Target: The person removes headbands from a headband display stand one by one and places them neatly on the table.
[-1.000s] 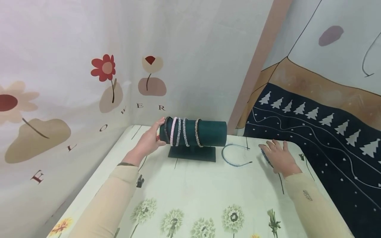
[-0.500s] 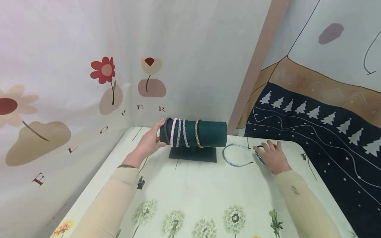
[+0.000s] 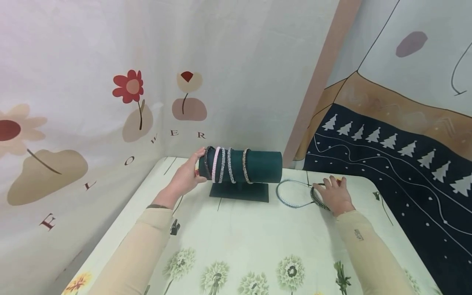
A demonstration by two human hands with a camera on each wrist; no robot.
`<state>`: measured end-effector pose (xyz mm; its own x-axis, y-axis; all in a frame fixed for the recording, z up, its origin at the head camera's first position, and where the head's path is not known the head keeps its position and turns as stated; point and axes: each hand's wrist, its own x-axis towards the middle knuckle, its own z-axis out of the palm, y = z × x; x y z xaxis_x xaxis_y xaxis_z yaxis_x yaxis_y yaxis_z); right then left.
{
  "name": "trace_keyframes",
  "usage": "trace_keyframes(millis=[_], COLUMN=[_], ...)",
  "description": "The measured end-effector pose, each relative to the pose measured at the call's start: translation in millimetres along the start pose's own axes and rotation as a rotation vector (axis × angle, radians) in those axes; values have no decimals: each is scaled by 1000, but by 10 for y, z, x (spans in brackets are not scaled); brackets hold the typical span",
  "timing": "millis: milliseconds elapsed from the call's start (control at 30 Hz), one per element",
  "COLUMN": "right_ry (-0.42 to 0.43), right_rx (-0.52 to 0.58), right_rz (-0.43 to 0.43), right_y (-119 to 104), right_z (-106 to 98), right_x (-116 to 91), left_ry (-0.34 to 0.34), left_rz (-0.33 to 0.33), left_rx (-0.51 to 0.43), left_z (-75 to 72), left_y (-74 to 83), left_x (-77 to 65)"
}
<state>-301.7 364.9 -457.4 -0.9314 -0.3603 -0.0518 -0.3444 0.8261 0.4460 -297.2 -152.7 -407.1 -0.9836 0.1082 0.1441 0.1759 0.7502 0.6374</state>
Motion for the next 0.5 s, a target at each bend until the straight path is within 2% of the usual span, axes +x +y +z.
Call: trace_keyframes(millis=[200,400,500], right_ry=[-33,-114,-150], right_rx=[105,354,437], right_rz=[42,126,140], right_y=[32,54,47], right_z=[6,11,17], right_x=[-4,15,12], left_ry=[-5,-3,-4], left_rz=[-2,10,6], left_rx=[11,12,13], left_z=[5,12,21], left_y=[-12,-23,-37], left_x=[14,22,31])
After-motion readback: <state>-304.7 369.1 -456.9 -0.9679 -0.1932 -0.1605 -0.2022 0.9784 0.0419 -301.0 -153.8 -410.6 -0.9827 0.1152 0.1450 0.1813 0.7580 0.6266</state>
